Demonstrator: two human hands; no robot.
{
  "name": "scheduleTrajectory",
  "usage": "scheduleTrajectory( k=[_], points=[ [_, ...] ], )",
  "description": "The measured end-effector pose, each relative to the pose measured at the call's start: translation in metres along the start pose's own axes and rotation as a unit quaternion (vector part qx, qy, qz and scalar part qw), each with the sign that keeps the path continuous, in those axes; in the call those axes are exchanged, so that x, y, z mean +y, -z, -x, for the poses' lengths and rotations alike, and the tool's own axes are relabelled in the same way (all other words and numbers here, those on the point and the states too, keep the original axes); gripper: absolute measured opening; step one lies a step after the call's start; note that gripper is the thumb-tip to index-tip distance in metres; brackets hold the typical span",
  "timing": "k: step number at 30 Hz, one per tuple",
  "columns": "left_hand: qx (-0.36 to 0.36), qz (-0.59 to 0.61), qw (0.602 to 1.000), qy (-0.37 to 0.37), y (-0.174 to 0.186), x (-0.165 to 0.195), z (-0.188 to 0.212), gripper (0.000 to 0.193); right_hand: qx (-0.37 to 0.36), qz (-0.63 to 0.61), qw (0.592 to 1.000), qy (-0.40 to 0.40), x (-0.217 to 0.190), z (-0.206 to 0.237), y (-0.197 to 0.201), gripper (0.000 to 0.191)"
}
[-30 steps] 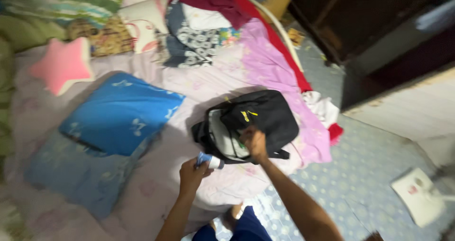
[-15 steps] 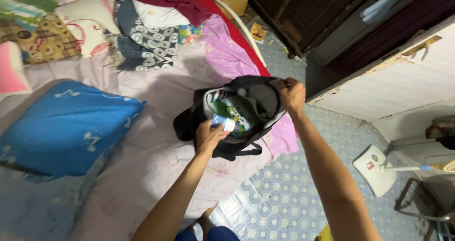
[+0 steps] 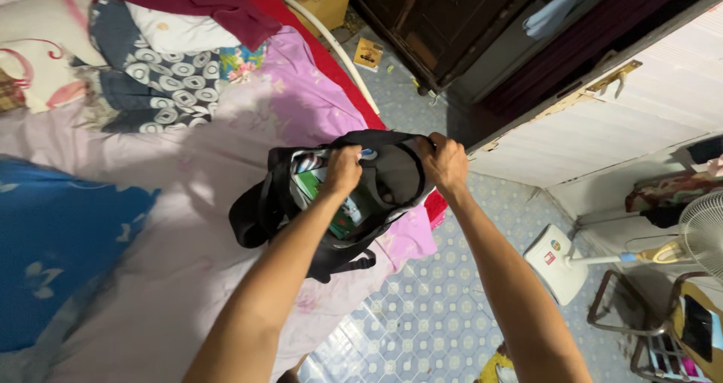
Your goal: The person takes folded clothes from a pink plastic drawer and places them into a black backpack on the bed. They then pick up a book, a bottle, and several toiletry containers from a side table and place them into the backpack, arranging the items inside.
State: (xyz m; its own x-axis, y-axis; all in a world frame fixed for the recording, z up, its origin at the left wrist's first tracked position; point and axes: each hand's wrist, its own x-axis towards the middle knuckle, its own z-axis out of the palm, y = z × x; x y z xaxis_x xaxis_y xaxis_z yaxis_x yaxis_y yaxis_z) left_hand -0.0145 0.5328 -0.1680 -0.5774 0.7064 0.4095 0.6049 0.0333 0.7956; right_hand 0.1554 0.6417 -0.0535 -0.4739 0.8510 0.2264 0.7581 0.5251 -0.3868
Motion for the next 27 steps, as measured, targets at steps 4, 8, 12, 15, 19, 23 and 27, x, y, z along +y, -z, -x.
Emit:
scheduleTrajectory(
  k=[4, 8, 12, 15, 19, 23, 27],
  points=[
    [-0.142, -0.111, 0.984, -0.004, -0.018, -0.018, -0.028, 0.025, 0.001, 0.015, 1.0, 0.02, 0.02, -0.017, 0.008, 0.033],
    [-0.255, -0.22, 0.941, 0.027, -0.041, -0.026, -0.039, 0.018, -0.015, 0.04, 0.999, -0.002, 0.037, -0.026, 0.013, 0.031],
    [-0.236, -0.183, 0.954, -0.001, -0.05, -0.023, -0.043, 0.021, -0.013, 0.045, 0.999, -0.005, 0.044, -0.03, 0.013, 0.031],
    [-0.24, -0.172, 0.954, 0.048, -0.05, -0.018, -0.045, 0.022, -0.019, 0.036, 0.999, -0.013, 0.043, -0.031, 0.015, 0.032],
    [-0.252, -0.238, 0.938, 0.029, -0.057, -0.018, -0.042, 0.019, -0.021, 0.02, 0.999, -0.024, 0.036, -0.029, 0.015, 0.034],
    [-0.229, -0.196, 0.952, 0.062, -0.064, -0.029, -0.036, 0.018, -0.027, 0.021, 0.999, -0.023, 0.031, -0.027, 0.014, 0.033],
    [-0.187, -0.05, 0.978, 0.078, -0.059, -0.039, -0.033, 0.025, -0.027, 0.001, 1.0, -0.011, 0.036, -0.03, 0.011, 0.031]
  ],
)
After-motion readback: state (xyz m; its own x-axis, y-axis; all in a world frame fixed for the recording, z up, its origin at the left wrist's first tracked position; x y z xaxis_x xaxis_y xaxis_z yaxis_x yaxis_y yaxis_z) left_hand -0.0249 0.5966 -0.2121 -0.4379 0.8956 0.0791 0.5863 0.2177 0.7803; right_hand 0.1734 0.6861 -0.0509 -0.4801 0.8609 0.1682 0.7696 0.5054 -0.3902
